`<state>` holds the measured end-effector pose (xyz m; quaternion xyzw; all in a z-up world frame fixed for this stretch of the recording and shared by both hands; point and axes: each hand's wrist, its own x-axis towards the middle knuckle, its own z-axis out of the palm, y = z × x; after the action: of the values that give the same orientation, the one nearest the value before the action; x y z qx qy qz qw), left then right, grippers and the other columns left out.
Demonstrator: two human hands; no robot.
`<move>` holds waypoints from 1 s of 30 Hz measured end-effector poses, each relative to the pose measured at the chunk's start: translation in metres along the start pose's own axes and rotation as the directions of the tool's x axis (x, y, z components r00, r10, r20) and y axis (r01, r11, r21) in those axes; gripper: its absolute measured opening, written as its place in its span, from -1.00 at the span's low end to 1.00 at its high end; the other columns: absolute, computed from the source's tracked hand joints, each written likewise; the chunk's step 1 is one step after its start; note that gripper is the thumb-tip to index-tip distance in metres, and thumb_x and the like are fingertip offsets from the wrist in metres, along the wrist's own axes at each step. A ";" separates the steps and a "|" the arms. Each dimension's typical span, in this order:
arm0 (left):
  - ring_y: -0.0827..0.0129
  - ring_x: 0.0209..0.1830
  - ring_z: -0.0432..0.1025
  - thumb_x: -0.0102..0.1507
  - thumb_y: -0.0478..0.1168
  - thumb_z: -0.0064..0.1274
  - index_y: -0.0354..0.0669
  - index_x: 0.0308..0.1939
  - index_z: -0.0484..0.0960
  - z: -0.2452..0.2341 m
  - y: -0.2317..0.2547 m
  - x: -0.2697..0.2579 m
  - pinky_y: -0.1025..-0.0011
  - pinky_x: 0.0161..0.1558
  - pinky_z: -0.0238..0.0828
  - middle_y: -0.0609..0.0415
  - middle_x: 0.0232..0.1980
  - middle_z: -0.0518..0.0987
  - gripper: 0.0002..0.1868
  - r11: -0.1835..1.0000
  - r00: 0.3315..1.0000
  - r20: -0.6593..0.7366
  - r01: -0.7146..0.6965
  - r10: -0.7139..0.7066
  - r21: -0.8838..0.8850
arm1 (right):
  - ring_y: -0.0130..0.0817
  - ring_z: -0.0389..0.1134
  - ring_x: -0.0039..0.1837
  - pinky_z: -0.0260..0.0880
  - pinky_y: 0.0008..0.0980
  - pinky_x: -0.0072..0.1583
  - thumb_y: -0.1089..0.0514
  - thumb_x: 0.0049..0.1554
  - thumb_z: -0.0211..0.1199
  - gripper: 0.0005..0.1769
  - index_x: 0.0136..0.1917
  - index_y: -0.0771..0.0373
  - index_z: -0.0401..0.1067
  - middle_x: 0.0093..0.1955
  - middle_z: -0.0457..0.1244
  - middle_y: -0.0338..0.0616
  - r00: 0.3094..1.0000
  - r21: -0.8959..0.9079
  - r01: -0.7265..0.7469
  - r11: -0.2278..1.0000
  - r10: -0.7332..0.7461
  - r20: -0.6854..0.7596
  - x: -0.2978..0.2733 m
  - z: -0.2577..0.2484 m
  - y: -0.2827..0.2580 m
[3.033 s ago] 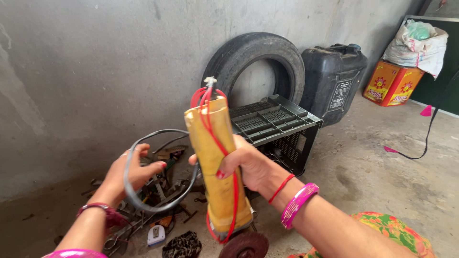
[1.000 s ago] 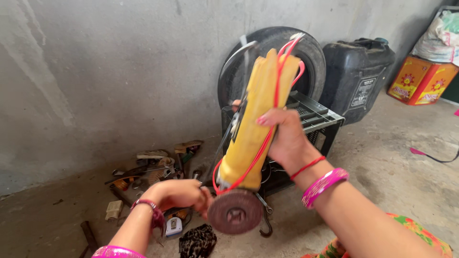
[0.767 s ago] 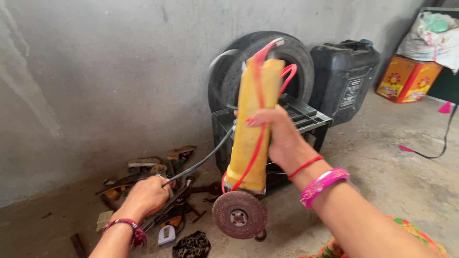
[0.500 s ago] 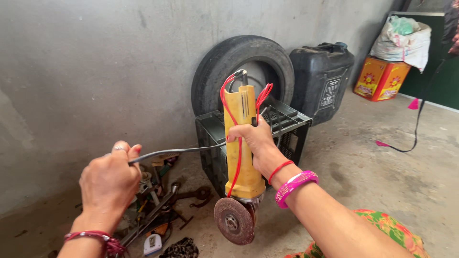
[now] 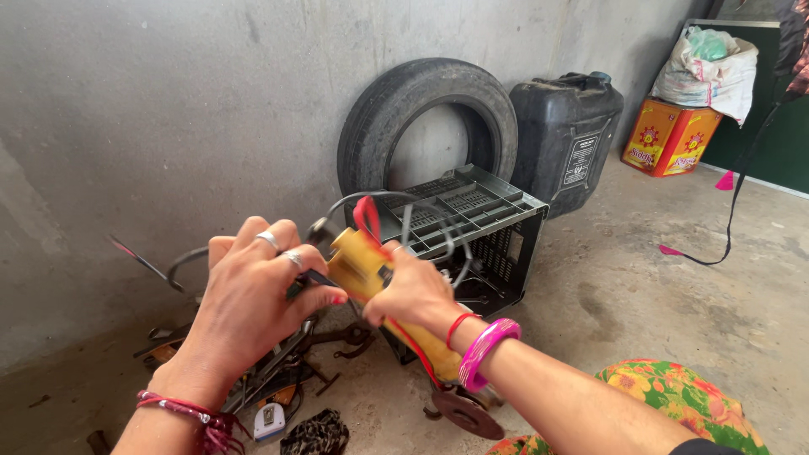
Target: The person holds a mechanical part in a cloth and uses a wrench to adjust a bolt. They move an angle grinder and use a measuring tape on various tools and components on the floor.
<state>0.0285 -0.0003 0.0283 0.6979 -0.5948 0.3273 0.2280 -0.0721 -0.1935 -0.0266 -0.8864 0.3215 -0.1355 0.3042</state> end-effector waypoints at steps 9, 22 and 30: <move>0.35 -0.05 0.36 -0.32 0.30 0.48 0.08 -0.36 0.68 -0.019 0.006 0.011 0.19 0.08 0.05 0.28 -0.33 0.54 -0.38 0.982 0.918 0.360 0.188 -0.168 -0.023 | 0.01 0.46 -0.04 0.44 -0.12 0.03 0.02 -0.48 0.56 0.10 0.37 0.04 0.33 -0.14 0.42 -0.01 0.849 -0.078 0.486 0.871 -0.449 0.279 -0.035 0.019 -0.010; 0.53 -0.29 0.45 0.16 -0.03 0.12 -0.19 -0.38 0.67 0.010 -0.063 -0.007 0.46 -0.17 0.38 0.21 -0.40 0.60 -0.72 0.401 0.738 0.656 0.656 -0.159 -0.640 | -0.27 0.44 0.06 0.43 -0.34 0.14 0.06 -0.41 0.57 0.08 0.39 0.27 0.31 0.00 0.41 -0.03 0.572 0.326 0.681 0.656 -0.754 0.322 -0.043 0.005 -0.012; 0.39 0.02 0.47 0.30 0.12 -0.13 -0.13 -0.02 0.68 0.060 -0.063 -0.013 0.36 0.08 0.37 0.11 0.01 0.59 -0.52 0.548 0.810 0.298 0.567 -0.504 -0.614 | -0.39 0.35 0.21 0.41 -0.37 0.32 0.33 -0.36 0.48 -0.01 0.38 0.36 0.32 0.17 0.34 -0.17 0.590 0.814 0.255 0.522 -0.751 0.297 -0.048 -0.003 -0.015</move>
<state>0.1006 -0.0215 -0.0176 0.7257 -0.4391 -0.0289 0.5289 -0.1023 -0.1539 -0.0169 -0.7462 -0.1671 -0.0340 0.6435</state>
